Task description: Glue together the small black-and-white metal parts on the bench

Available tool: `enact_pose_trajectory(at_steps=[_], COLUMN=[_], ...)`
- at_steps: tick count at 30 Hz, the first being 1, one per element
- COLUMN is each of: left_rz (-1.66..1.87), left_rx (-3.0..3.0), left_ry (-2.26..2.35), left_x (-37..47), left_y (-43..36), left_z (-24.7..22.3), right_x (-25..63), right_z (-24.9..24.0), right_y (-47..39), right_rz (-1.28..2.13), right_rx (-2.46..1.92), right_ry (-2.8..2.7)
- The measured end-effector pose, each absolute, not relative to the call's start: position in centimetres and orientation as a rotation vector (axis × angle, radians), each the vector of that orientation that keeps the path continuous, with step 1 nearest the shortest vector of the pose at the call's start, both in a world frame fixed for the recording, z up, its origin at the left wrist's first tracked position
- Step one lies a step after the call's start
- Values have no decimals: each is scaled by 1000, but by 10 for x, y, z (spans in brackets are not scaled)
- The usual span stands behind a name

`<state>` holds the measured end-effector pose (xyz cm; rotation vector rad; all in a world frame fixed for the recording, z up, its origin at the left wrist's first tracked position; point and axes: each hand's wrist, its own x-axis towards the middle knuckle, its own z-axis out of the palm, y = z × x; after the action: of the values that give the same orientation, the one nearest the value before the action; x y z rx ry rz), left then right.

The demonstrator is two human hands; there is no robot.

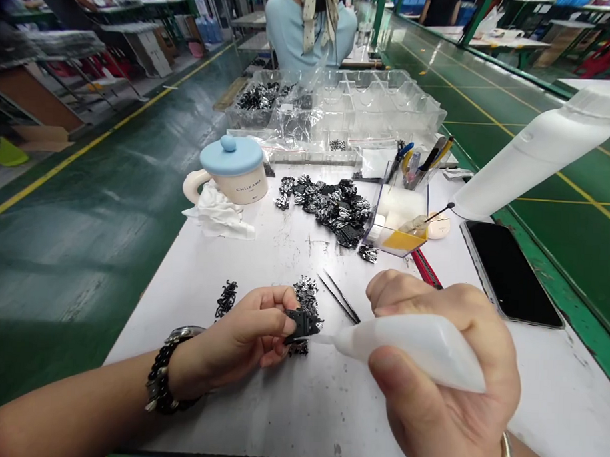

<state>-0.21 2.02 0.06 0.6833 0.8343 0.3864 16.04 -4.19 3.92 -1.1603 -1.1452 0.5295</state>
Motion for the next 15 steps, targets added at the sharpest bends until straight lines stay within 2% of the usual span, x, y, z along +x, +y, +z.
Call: enact_pose_trajectory(at_steps=[15], left_rz=[397], left_rx=[667], left_ry=[831], left_x=[-2], left_y=[20], left_z=[5], right_x=[167], right_z=[27], right_y=[-41], right_rz=[507], right_rx=[-1037], right_ry=[-1139])
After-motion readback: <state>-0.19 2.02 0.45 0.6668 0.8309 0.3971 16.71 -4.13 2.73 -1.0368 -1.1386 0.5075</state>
